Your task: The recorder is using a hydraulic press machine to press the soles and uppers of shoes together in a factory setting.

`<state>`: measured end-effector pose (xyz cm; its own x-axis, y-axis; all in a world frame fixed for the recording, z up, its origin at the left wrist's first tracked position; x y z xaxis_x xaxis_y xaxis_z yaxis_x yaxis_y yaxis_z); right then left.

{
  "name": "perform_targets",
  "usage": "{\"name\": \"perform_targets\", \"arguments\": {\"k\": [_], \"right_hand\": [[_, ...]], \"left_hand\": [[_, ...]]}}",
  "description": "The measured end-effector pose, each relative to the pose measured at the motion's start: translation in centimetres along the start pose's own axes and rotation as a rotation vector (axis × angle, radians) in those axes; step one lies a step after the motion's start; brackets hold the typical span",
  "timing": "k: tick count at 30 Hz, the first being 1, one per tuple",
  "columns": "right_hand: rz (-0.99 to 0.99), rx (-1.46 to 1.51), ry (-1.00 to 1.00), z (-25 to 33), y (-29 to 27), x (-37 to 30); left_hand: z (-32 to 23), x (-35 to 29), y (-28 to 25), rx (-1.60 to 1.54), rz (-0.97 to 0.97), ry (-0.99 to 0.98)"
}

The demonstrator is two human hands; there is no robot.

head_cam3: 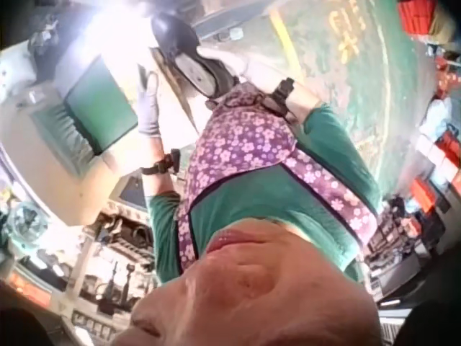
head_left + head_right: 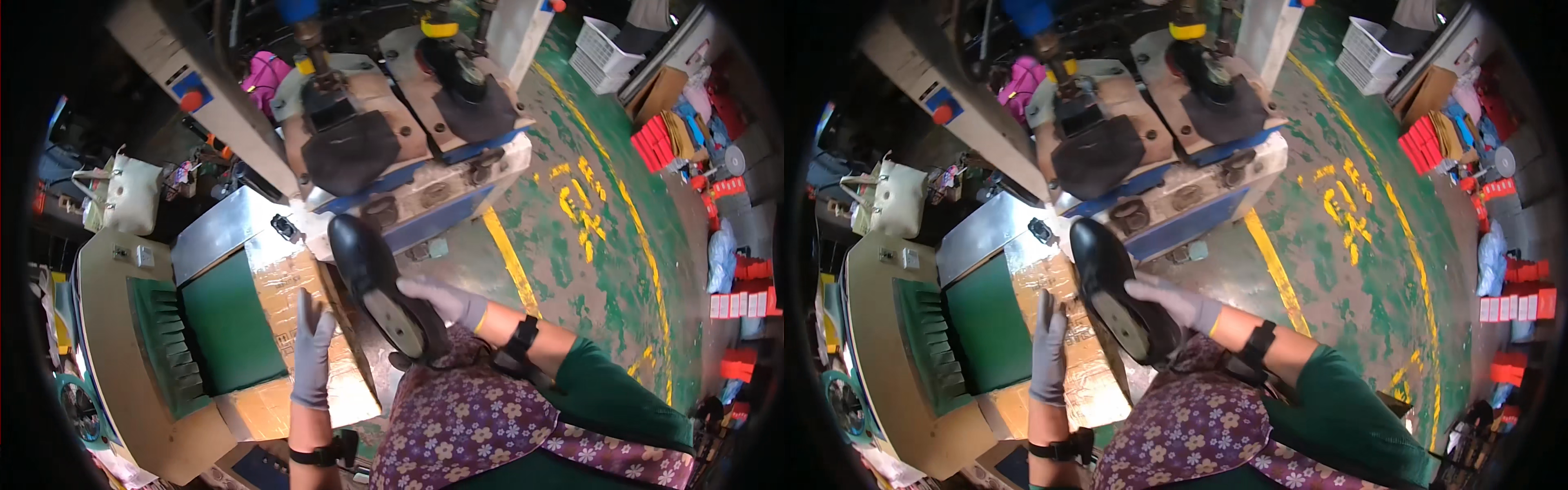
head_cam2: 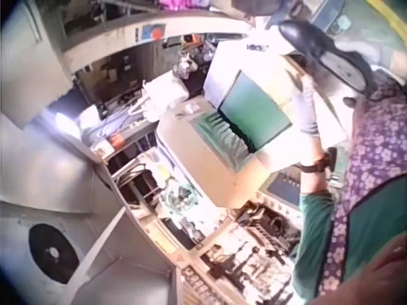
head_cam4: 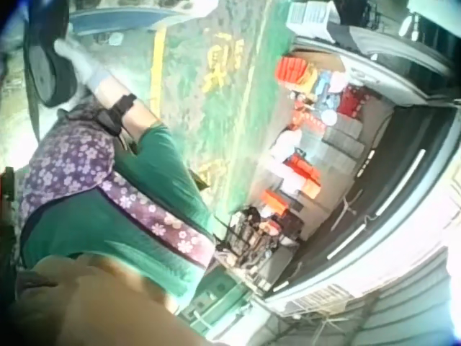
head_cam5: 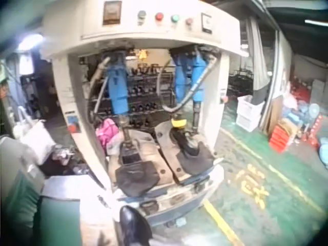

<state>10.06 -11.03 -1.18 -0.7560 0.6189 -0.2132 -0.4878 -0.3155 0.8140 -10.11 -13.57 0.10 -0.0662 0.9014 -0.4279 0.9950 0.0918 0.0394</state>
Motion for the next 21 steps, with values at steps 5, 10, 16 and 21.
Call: {"name": "perform_targets", "arguments": {"k": [5,10,16,21], "right_hand": [[-0.124,0.007,-0.287,6.6,-1.6,2.0],[-0.311,-0.658,-0.383,12.1,-4.4,4.3],[-0.234,-1.241,-0.638,15.3,-5.5,3.7],[-0.522,-1.657,-0.772,16.8,-5.7,10.5]], "left_hand": [[-6.1,0.1,13.2,-0.229,0.306,0.14],[-7.0,6.9,13.0,-0.342,0.227,0.047],[-10.5,15.1,12.1,-0.097,0.041,0.344],[-12.7,23.5,12.3,0.088,0.088,0.649]]}}
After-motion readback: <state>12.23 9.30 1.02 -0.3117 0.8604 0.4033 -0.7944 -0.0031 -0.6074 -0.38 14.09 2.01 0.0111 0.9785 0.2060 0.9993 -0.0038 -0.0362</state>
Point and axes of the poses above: each hand's wrist, its own x-axis towards the middle knuckle, its own y-axis out of the palm, z = x × y, the point moved 8 cm from there along x, towards the middle knuckle, and after that the axes turned 4 degrees about -y, right-handed, at the moved point
